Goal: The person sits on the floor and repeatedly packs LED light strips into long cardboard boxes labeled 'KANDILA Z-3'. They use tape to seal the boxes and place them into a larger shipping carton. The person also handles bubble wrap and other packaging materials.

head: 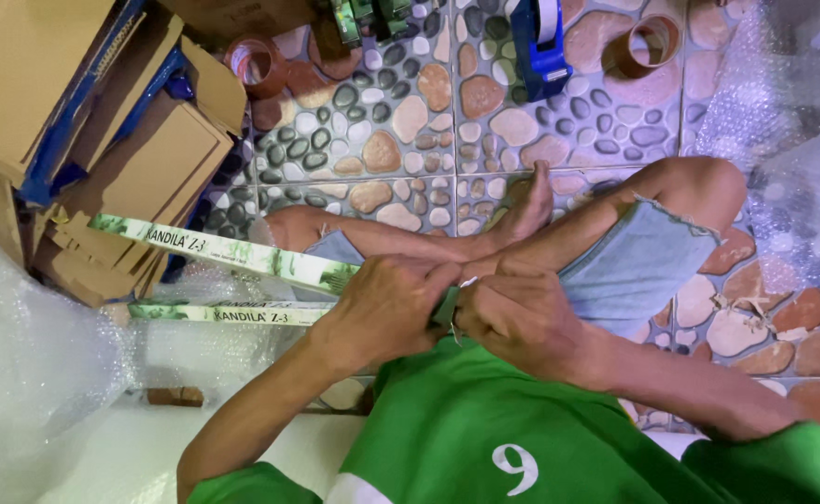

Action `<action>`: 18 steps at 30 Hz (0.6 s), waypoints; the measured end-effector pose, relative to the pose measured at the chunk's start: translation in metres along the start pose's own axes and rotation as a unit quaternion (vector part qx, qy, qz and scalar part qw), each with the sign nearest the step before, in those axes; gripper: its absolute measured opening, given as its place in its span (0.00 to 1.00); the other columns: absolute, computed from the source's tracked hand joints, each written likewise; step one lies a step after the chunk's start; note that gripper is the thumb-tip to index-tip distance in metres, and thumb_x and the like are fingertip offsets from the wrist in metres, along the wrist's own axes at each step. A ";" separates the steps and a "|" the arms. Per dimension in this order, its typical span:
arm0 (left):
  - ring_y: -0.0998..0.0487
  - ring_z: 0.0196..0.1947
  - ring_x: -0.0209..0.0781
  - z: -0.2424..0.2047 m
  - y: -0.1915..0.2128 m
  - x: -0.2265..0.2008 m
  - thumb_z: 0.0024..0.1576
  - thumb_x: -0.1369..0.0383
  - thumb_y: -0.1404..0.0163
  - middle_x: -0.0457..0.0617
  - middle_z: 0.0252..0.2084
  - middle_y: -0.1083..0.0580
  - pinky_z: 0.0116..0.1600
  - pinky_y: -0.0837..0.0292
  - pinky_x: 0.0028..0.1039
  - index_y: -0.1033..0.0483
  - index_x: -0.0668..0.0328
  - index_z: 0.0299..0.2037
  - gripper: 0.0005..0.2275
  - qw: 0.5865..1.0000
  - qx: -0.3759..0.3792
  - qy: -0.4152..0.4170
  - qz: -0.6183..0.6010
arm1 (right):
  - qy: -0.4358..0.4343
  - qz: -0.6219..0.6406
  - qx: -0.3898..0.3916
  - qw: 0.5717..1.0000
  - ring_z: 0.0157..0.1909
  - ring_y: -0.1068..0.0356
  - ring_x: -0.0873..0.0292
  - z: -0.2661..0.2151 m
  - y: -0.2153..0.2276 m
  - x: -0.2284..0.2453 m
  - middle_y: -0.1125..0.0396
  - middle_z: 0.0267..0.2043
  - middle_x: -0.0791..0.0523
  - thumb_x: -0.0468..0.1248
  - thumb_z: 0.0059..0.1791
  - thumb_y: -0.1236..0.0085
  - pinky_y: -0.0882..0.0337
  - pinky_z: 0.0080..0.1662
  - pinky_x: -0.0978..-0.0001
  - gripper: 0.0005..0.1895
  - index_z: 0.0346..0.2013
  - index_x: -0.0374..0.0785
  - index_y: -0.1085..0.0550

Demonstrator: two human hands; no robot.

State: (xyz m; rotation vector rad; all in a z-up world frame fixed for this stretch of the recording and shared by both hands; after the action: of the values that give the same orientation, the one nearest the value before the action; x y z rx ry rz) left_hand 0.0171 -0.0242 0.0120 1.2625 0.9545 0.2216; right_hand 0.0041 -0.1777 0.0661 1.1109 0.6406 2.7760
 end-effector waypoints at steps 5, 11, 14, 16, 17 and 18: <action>0.20 0.36 0.62 0.016 0.055 -0.014 0.45 0.55 0.41 0.58 0.35 0.24 0.42 0.24 0.47 0.26 0.59 0.57 0.29 0.988 -0.086 -0.050 -0.114 | -0.077 0.013 0.026 0.997 0.37 0.22 0.46 -0.020 0.025 -0.021 0.25 0.36 0.53 0.32 0.47 0.34 0.27 0.42 0.55 0.07 0.35 0.39 0.26; 0.24 0.27 0.48 0.020 0.038 -0.019 0.59 0.57 0.49 0.44 0.32 0.31 0.35 0.23 0.37 0.22 0.51 0.49 0.14 0.963 -0.255 -0.080 -0.009 | -0.398 0.184 -0.147 0.887 0.35 0.24 0.62 -0.069 0.009 -0.060 0.23 0.36 0.49 0.46 0.53 0.39 0.20 0.39 0.68 0.24 0.55 0.30 0.24; 0.23 0.30 0.46 0.029 0.025 -0.017 0.57 0.62 0.49 0.43 0.36 0.28 0.38 0.24 0.36 0.22 0.49 0.46 0.10 0.957 -0.274 -0.089 0.021 | -0.464 0.270 -0.187 0.823 0.32 0.25 0.64 -0.105 -0.006 -0.082 0.25 0.31 0.51 0.48 0.52 0.38 0.19 0.37 0.69 0.24 0.52 0.29 0.22; 0.23 0.32 0.47 0.033 0.019 -0.017 0.56 0.63 0.49 0.45 0.38 0.27 0.40 0.25 0.37 0.22 0.48 0.44 0.09 0.958 -0.270 -0.090 0.031 | -0.450 0.264 -0.237 0.819 0.32 0.25 0.64 -0.110 -0.003 -0.080 0.25 0.31 0.50 0.41 0.52 0.35 0.20 0.36 0.70 0.18 0.48 0.27 0.22; 0.24 0.32 0.47 0.036 0.018 -0.016 0.53 0.63 0.47 0.44 0.37 0.28 0.39 0.26 0.37 0.22 0.47 0.44 0.10 0.959 -0.274 -0.070 0.019 | -0.434 0.222 -0.225 0.843 0.35 0.28 0.66 -0.098 0.003 -0.070 0.24 0.31 0.51 0.40 0.52 0.35 0.21 0.38 0.70 0.17 0.48 0.28 0.21; 0.24 0.32 0.48 0.039 0.018 -0.015 0.50 0.64 0.45 0.44 0.37 0.30 0.39 0.27 0.38 0.22 0.46 0.43 0.11 0.959 -0.278 -0.050 0.008 | -0.416 0.179 -0.214 0.865 0.37 0.31 0.67 -0.086 0.009 -0.060 0.23 0.32 0.51 0.39 0.52 0.36 0.23 0.40 0.69 0.16 0.49 0.29 0.19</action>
State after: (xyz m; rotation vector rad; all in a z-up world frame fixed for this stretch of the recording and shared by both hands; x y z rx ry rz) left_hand 0.0414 -0.0553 0.0345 0.7542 0.7235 0.4046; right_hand -0.0098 -0.2294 -0.0246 2.2078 -0.2934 2.1043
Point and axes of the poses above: each hand's wrist, its own z-axis towards the middle knuckle, its own y-axis out of the back of the hand, x = y × z, the point moved 4 cm from there along z, towards the middle knuckle
